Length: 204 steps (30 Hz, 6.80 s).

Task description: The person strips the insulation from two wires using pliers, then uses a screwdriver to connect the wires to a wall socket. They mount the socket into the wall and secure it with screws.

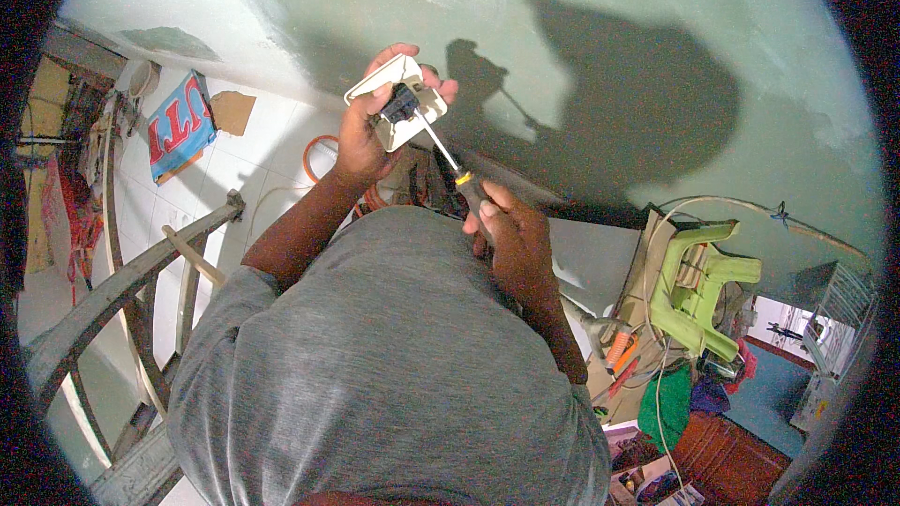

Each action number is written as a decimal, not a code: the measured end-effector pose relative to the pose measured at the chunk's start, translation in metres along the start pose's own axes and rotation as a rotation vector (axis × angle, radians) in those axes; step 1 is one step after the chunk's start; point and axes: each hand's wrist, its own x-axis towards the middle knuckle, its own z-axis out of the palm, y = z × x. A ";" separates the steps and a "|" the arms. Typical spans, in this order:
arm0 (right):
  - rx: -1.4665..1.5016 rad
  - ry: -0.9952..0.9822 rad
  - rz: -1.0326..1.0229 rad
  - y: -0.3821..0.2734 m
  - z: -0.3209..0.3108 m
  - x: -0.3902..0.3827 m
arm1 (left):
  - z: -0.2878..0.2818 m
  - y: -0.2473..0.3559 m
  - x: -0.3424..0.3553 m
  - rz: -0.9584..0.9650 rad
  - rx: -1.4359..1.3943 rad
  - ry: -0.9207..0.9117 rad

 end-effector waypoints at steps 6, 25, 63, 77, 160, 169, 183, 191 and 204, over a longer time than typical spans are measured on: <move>-0.640 0.263 -0.626 -0.004 0.005 0.003 | 0.006 -0.002 -0.004 -0.020 0.006 0.044; -0.476 0.165 -0.236 -0.013 0.013 -0.009 | -0.006 -0.018 -0.014 -0.119 -0.082 0.165; -0.870 0.386 -0.586 -0.006 0.002 0.006 | -0.026 -0.028 -0.008 -0.336 -0.234 0.469; -0.724 0.247 -0.546 -0.011 0.016 0.010 | -0.021 -0.024 -0.007 -0.343 -0.244 0.440; -0.868 0.239 -0.374 0.002 0.017 -0.010 | -0.014 -0.043 -0.017 -0.189 0.133 0.262; -0.773 0.253 -0.391 0.020 0.019 -0.015 | -0.013 -0.047 -0.025 -0.228 0.104 0.271; -0.857 0.364 -0.348 0.031 0.003 -0.040 | 0.009 -0.073 -0.027 -0.321 0.031 0.215; -0.972 0.492 -0.316 0.031 -0.002 -0.046 | 0.021 -0.089 -0.025 -0.323 0.213 0.077; -0.936 0.553 -0.424 0.038 -0.026 -0.048 | 0.025 -0.095 -0.013 -0.525 0.211 0.104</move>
